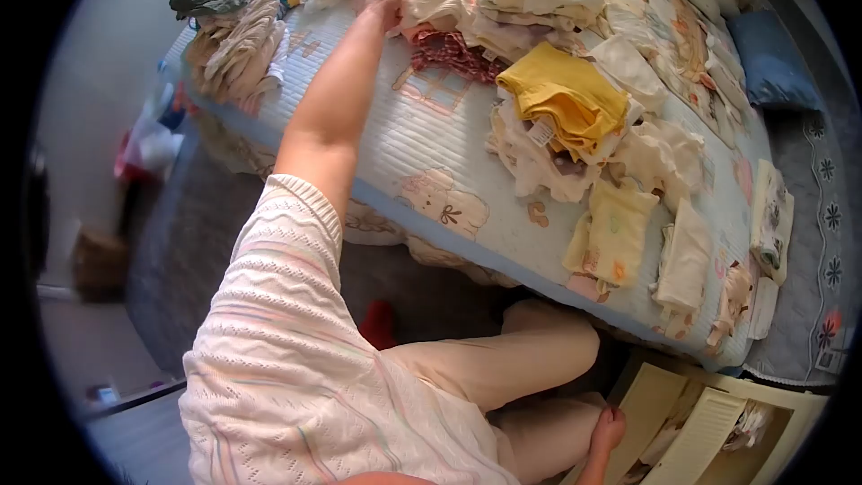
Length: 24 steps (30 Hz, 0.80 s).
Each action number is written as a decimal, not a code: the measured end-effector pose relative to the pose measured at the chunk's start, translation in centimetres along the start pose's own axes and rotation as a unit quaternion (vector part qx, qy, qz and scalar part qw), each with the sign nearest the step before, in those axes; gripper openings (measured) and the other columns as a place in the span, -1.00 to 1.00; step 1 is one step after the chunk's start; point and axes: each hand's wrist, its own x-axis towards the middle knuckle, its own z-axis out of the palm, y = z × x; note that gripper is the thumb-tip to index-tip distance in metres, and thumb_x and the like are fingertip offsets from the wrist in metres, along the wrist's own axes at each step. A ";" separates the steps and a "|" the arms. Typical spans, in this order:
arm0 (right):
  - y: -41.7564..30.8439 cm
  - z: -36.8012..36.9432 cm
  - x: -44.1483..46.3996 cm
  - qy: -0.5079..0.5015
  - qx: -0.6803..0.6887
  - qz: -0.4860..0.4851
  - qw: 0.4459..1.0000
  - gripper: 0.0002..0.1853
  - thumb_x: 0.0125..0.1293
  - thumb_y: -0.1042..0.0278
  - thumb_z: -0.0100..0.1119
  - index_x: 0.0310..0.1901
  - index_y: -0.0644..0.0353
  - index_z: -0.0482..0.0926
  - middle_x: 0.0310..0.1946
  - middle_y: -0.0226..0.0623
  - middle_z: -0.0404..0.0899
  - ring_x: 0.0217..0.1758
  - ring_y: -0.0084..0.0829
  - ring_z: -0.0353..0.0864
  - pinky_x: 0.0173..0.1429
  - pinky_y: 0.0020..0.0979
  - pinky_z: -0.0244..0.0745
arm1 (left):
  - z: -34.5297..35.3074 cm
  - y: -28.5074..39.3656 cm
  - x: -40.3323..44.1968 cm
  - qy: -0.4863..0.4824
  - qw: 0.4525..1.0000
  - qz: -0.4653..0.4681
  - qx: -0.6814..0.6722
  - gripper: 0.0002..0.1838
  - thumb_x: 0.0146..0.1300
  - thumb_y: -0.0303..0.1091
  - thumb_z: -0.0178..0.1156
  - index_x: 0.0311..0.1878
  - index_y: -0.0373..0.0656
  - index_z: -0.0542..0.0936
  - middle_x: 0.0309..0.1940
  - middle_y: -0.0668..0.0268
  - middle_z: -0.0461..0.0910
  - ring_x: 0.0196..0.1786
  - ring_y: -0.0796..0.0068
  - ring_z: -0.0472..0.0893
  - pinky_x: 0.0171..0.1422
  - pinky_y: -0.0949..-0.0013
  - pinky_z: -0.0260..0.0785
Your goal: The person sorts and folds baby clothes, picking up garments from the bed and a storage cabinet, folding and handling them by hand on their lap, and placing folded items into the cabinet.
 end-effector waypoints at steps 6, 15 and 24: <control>0.4 0.1 1.1 -0.016 0.007 -0.017 1.000 -0.65 0.18 0.21 0.02 -0.19 0.34 0.59 -0.23 0.03 0.57 -0.14 -0.02 0.55 -0.06 -0.22 0.41 | 2.7 0.5 0.7 0.200 0.962 0.027 0.182 -0.44 -0.09 -0.26 0.44 -0.01 -0.25 0.50 -0.14 0.14 0.59 -0.09 0.26 0.58 -0.05 0.19 0.45; 0.1 0.4 1.2 0.001 0.048 -0.055 0.997 -0.64 0.17 0.22 0.02 -0.19 0.38 0.59 -0.24 0.05 0.58 -0.18 0.00 0.56 -0.07 -0.21 0.41 | 2.3 1.0 0.9 0.128 0.989 0.022 0.073 -0.35 -0.10 -0.18 0.39 0.09 -0.22 0.45 0.05 0.11 0.49 0.03 0.32 0.52 0.10 0.27 0.36; -2.2 -0.6 1.7 -0.044 -0.032 0.016 0.998 -0.62 0.19 0.23 -0.02 -0.10 0.37 0.56 -0.14 0.11 0.54 -0.08 -0.02 0.52 -0.04 -0.15 0.40 | -7.4 5.4 -9.0 0.223 0.705 0.267 0.618 -0.34 -0.08 0.03 0.23 0.14 -0.02 0.43 0.01 0.12 0.47 0.06 0.13 0.47 0.06 0.01 0.38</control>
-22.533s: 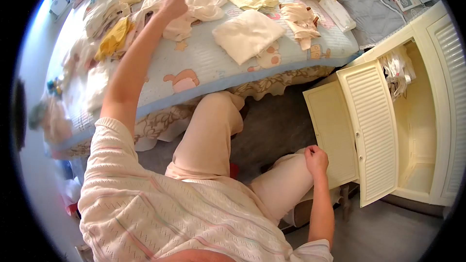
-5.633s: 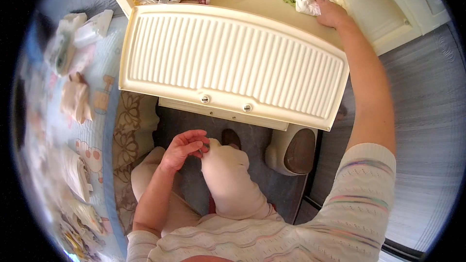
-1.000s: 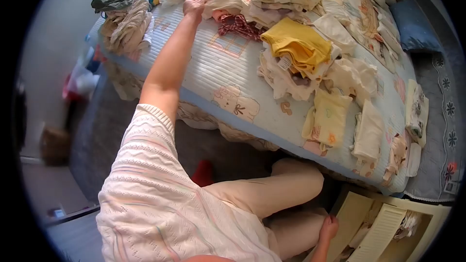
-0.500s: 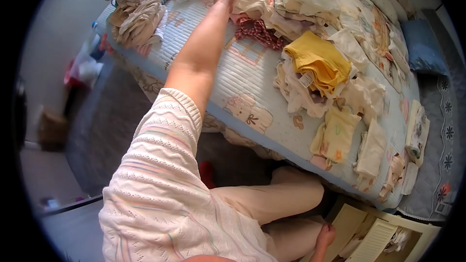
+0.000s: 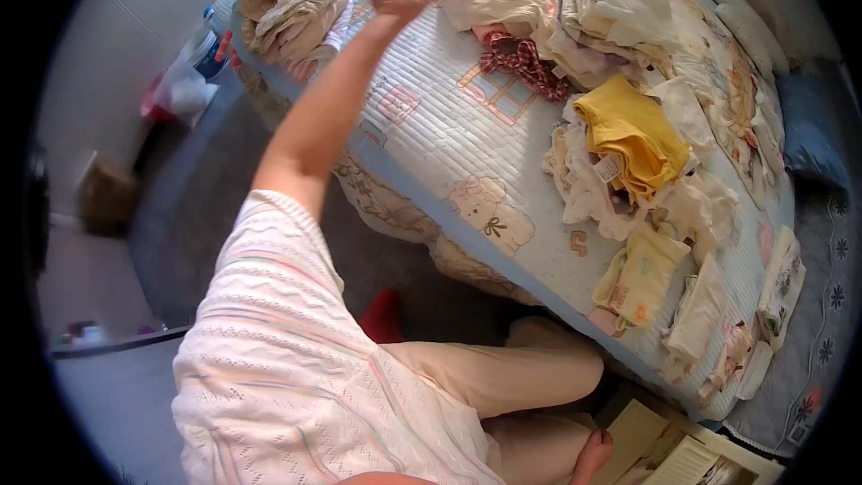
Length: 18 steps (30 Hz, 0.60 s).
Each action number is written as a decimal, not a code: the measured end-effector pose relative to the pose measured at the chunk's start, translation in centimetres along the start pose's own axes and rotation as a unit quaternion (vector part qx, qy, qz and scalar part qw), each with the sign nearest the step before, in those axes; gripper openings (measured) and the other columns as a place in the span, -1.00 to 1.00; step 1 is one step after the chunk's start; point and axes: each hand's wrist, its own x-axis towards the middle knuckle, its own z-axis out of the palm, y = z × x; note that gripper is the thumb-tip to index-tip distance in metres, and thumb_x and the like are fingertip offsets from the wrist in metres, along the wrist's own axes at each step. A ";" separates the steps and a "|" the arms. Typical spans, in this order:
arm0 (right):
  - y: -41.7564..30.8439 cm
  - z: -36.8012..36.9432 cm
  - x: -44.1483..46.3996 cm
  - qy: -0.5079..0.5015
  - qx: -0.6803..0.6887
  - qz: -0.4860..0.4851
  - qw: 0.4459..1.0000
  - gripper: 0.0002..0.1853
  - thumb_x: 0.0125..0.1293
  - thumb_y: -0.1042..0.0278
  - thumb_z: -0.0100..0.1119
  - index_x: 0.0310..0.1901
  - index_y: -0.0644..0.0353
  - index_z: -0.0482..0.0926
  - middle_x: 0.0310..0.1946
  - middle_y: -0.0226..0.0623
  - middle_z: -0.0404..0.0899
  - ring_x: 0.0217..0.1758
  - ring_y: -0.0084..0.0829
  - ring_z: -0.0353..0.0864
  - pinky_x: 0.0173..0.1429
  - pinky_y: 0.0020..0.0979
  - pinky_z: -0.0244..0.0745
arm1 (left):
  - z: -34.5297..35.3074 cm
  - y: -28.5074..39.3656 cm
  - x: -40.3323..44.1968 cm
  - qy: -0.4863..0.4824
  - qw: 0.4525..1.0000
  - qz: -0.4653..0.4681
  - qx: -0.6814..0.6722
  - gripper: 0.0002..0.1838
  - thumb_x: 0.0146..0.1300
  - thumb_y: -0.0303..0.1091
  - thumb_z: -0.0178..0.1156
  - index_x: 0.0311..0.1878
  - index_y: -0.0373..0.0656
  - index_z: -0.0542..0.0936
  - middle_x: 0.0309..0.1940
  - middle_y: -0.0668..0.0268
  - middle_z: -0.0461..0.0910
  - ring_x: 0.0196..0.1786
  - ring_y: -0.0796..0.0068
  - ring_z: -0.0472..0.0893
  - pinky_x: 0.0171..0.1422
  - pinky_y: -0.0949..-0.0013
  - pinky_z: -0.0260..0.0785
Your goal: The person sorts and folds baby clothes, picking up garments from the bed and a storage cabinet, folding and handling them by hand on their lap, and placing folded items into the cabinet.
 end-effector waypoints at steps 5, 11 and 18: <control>-2.5 -0.8 0.3 -0.030 -0.031 0.011 0.999 -0.61 0.20 0.25 -0.03 -0.05 0.36 0.54 -0.11 0.07 0.53 -0.07 -0.01 0.51 -0.03 -0.13 0.39 | -3.7 -11.1 -1.4 0.075 0.982 -0.075 0.153 -0.12 -0.04 0.11 0.19 0.35 0.03 0.11 0.26 0.11 0.19 0.32 -0.06 0.10 0.20 -0.32 0.06; -3.8 -0.7 1.0 -0.046 -0.026 -0.022 0.998 -0.60 0.18 0.26 -0.04 -0.04 0.36 0.53 -0.10 0.06 0.53 -0.07 -0.01 0.51 -0.02 -0.14 0.40 | -2.7 -14.5 -3.4 -0.095 0.979 -0.126 0.133 -0.26 0.00 -0.15 0.20 0.28 -0.09 0.19 0.16 0.08 0.34 0.25 0.02 0.28 0.27 0.16 0.22; -1.7 0.8 1.4 -0.019 0.015 -0.081 0.996 -0.59 0.16 0.22 -0.01 -0.07 0.38 0.53 -0.14 0.05 0.56 -0.09 -0.01 0.53 -0.02 -0.18 0.39 | -3.0 -15.3 -3.4 -0.048 0.992 -0.076 0.084 -0.46 0.00 -0.40 0.16 0.14 -0.12 0.36 0.01 0.13 0.47 0.13 0.08 0.42 0.17 0.20 0.32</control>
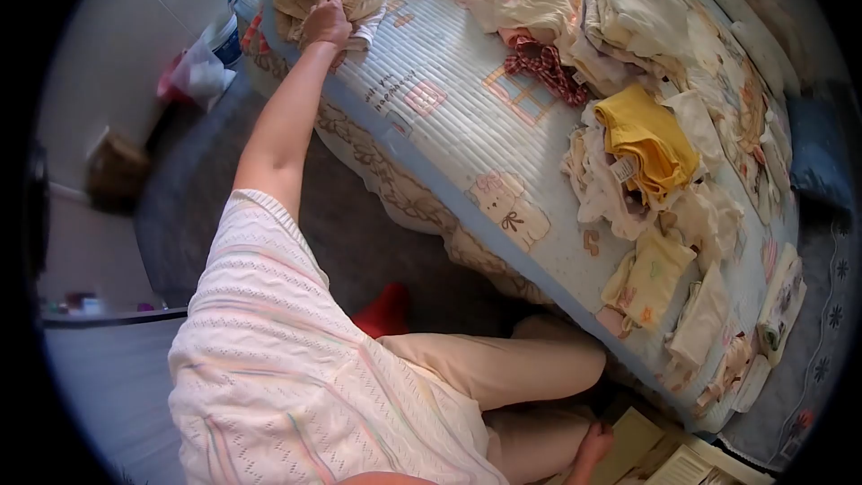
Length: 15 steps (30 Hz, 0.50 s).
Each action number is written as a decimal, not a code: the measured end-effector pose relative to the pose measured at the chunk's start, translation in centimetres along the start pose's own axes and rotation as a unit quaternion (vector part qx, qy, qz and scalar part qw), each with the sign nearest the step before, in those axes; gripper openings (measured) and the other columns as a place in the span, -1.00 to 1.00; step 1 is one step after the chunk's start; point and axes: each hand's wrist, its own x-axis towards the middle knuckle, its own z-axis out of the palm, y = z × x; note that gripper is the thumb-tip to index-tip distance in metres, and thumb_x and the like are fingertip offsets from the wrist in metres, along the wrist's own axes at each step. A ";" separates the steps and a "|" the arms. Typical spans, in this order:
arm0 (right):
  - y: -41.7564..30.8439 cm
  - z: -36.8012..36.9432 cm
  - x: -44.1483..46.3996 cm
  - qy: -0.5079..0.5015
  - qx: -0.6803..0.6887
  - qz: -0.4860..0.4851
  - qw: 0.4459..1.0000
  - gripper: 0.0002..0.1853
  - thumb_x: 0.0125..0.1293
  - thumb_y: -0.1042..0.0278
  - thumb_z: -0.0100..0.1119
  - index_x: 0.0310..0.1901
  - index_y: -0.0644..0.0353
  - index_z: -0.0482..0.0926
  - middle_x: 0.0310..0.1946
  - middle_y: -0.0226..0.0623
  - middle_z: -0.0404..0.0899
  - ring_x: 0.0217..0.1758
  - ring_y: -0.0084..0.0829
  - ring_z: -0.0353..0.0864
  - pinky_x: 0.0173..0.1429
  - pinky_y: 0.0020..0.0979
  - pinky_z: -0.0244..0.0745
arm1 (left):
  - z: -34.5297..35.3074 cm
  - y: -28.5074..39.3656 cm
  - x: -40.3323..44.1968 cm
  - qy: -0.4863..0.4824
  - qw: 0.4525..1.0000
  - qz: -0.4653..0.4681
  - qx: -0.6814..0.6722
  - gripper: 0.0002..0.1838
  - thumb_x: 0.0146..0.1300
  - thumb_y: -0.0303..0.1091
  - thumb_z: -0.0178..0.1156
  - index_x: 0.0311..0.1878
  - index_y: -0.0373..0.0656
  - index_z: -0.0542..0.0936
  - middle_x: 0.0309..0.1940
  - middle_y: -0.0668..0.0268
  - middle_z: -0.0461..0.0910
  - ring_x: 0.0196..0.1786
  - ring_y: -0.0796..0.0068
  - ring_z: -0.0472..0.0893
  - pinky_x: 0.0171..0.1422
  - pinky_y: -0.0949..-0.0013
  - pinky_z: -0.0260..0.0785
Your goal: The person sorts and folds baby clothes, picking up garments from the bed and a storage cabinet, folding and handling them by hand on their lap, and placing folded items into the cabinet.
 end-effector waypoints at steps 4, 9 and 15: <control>0.3 -0.4 -0.2 -0.007 0.055 -0.012 0.998 -0.60 0.16 0.22 0.00 -0.10 0.38 0.54 -0.17 0.06 0.57 -0.11 -0.04 0.54 -0.03 -0.23 0.39 | 1.3 1.2 -2.0 0.090 0.986 0.135 0.023 -0.41 -0.01 -0.42 0.13 0.19 -0.11 0.35 -0.02 0.15 0.48 0.06 0.10 0.45 0.11 0.19 0.35; 1.2 0.0 -0.3 0.005 0.057 0.001 0.998 -0.61 0.17 0.23 0.01 -0.09 0.38 0.54 -0.14 0.04 0.56 -0.07 -0.05 0.53 -0.01 -0.25 0.38 | -0.5 6.6 -6.7 0.065 0.970 0.229 -0.050 -0.41 0.00 -0.47 0.07 0.21 -0.08 0.34 -0.05 0.21 0.49 0.00 0.15 0.46 0.08 0.21 0.37; 2.6 0.8 -1.1 0.033 0.075 0.007 0.997 -0.60 0.18 0.18 0.03 -0.09 0.35 0.55 -0.12 0.01 0.56 -0.02 -0.06 0.52 0.02 -0.24 0.39 | -3.4 10.2 -13.4 0.027 0.944 0.310 -0.110 -0.38 -0.01 -0.35 0.18 0.22 -0.02 0.35 0.00 0.21 0.48 0.02 0.19 0.47 0.08 0.16 0.38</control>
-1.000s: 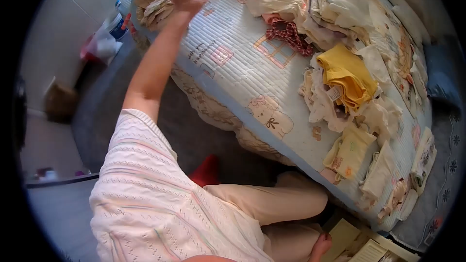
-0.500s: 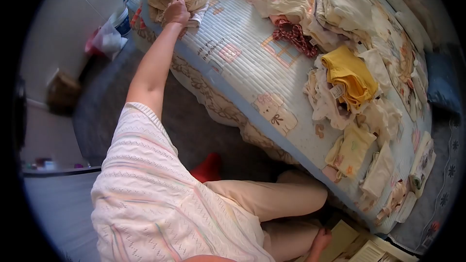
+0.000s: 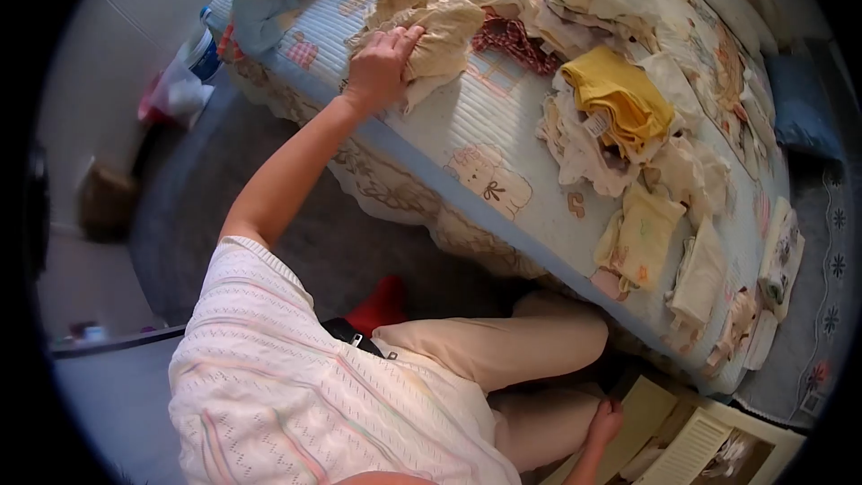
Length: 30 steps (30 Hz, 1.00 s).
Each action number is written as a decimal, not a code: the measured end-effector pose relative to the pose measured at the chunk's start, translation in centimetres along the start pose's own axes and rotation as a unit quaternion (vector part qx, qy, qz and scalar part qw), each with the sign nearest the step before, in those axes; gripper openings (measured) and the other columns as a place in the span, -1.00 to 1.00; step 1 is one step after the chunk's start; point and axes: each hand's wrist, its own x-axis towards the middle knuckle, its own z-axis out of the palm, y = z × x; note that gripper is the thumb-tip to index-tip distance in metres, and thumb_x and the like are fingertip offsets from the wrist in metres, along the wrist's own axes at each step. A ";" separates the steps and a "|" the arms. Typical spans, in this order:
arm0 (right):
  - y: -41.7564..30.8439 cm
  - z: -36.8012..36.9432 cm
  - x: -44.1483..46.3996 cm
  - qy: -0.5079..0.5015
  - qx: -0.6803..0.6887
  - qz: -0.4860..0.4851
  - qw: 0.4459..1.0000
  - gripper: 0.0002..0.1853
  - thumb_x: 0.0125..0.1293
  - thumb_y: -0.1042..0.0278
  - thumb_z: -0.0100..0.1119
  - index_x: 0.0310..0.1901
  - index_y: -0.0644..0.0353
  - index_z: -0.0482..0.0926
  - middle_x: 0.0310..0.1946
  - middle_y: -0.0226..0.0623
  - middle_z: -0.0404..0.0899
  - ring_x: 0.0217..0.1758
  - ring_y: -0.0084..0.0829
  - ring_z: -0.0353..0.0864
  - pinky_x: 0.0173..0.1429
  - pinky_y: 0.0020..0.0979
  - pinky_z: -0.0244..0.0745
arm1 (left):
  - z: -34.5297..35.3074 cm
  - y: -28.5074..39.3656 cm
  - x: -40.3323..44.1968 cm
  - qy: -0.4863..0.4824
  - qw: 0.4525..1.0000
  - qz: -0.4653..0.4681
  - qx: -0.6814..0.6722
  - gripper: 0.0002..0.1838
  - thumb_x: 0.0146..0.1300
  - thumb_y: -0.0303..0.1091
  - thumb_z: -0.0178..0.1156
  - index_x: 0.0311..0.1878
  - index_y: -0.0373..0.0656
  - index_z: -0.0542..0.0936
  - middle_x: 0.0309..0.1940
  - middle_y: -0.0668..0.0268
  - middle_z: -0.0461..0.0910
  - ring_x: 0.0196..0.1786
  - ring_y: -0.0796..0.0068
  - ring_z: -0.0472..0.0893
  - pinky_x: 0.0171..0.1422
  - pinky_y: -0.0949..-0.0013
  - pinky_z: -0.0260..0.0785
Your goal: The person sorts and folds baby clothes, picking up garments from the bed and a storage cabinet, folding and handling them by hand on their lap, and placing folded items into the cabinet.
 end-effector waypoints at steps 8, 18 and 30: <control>-0.1 -0.7 -1.3 0.015 -0.012 -0.021 1.000 -0.61 0.17 0.15 0.05 -0.12 0.30 0.57 -0.18 -0.02 0.58 -0.08 -0.08 0.55 0.00 -0.26 0.39 | -4.2 0.6 2.7 -0.112 0.990 -0.076 -0.051 -0.13 -0.22 0.29 0.25 0.20 0.04 0.40 0.01 0.22 0.49 0.10 0.16 0.44 0.10 0.00 0.24; 1.7 -0.6 -2.3 0.025 0.000 -0.032 0.999 -0.66 0.17 0.18 0.06 -0.15 0.25 0.59 -0.20 -0.04 0.59 -0.09 -0.10 0.56 0.00 -0.27 0.40 | -2.4 -6.5 8.8 0.026 0.989 0.013 -0.145 -0.77 0.04 -0.24 0.03 -0.35 -0.17 0.55 -0.55 0.17 0.56 -0.42 0.13 0.55 -0.31 0.19 0.40; -16.6 -4.3 -3.8 -0.144 0.446 -0.105 0.877 -0.69 0.32 0.33 0.04 0.05 0.26 0.46 -0.14 -0.31 0.54 -0.06 -0.48 0.53 -0.04 -0.50 0.41 | -20.8 5.7 4.7 0.084 0.973 -0.054 -0.209 -0.77 0.25 -0.33 0.01 -0.12 -0.24 0.55 -0.47 0.31 0.59 -0.44 0.42 0.58 -0.31 0.37 0.42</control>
